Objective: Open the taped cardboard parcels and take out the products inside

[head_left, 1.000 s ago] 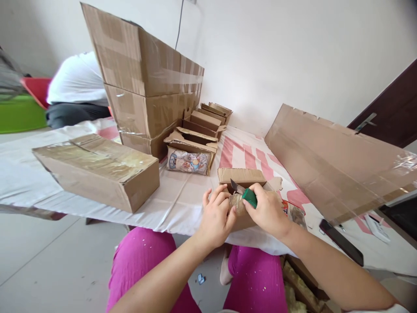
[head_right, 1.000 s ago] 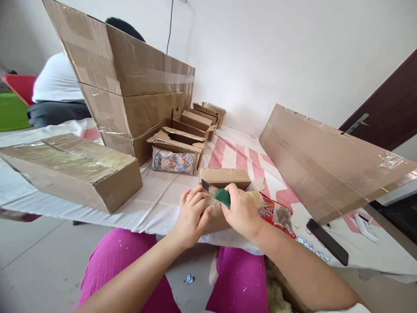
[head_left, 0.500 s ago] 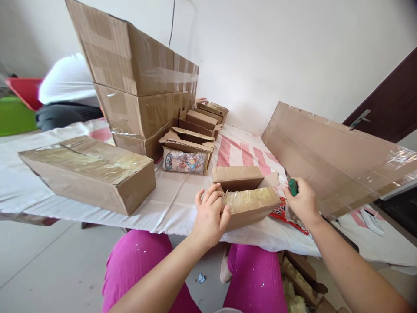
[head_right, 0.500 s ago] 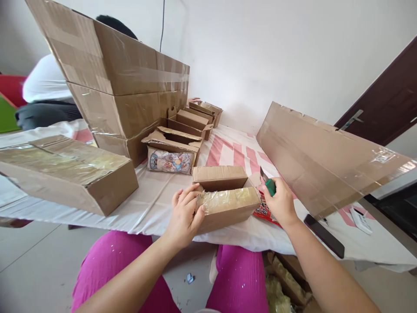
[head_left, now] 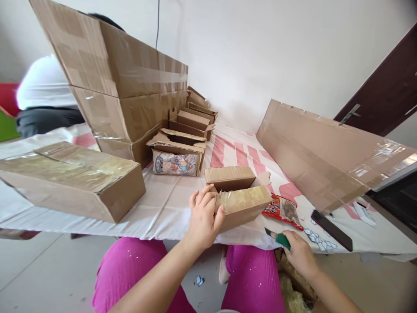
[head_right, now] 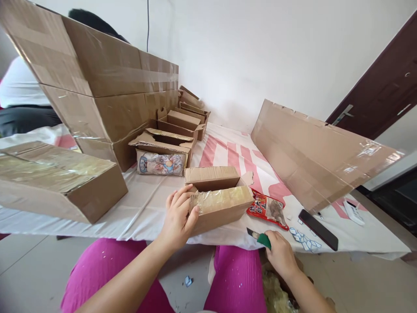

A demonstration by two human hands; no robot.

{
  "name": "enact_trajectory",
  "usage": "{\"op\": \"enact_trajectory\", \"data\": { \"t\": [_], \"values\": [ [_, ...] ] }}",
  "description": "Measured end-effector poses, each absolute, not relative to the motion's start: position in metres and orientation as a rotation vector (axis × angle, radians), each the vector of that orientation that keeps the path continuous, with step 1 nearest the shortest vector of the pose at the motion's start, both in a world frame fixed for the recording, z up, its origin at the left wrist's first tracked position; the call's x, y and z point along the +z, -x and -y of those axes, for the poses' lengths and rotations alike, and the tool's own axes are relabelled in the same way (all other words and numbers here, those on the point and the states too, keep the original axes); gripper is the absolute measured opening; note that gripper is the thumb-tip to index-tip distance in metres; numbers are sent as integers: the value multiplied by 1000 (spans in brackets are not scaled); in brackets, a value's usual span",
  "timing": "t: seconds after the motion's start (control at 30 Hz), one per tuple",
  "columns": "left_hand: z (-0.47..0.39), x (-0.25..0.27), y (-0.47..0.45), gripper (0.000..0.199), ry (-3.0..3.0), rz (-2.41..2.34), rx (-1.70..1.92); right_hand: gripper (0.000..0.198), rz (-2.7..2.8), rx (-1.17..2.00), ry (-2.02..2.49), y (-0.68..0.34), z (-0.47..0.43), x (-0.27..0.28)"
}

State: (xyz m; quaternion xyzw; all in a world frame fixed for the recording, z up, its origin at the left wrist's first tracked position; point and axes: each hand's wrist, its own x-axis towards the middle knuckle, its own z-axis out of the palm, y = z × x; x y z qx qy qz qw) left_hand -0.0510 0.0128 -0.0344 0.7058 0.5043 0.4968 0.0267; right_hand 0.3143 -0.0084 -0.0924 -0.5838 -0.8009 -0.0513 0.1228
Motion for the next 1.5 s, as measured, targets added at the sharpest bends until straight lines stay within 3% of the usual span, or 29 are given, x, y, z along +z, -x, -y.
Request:
{"op": "enact_trajectory", "data": {
  "t": [0.27, 0.47, 0.77, 0.83, 1.0, 1.1, 1.23, 1.3, 1.37, 1.5],
  "values": [
    [-15, -36, 51, 18, -2207, -1518, 1555, 17, 2350, 189, 1641, -320, 13, -77],
    [-12, -37, 52, 15, -2171, -1389, 1735, 33, 2259, -28, 1747, -344, -13, -80],
    [-13, -35, 74, 22, -1743, -1650, 1978, 34, 2176, -370, 1546, -329, -49, -93],
    [-13, -36, 74, 22, -1749, -1622, 1995, 38, 2128, -194, 1459, -309, -46, -90],
    [-16, -44, 70, 19, -1827, -1564, 2119, 76, 2192, 671, 1219, -236, -46, -80],
    [-26, -51, 79, 20, -1752, -1585, 2195, 63, 2058, 993, 1128, -188, -63, -75],
    [-43, -59, 104, 21, -1515, -1643, 2313, 55, 1990, 1102, 1063, -131, -96, -78],
    [-48, -61, 115, 31, -1348, -1723, 2382, 51, 2031, 1055, 1090, -105, -110, -84],
    [-50, -62, 121, 58, -1236, -1871, 2372, 47, 2058, 968, 1142, -79, -122, -90],
    [-51, -67, 118, 91, -1284, -2293, 2074, 49, 1999, 856, 1171, -35, -134, -100]
  ]
}}
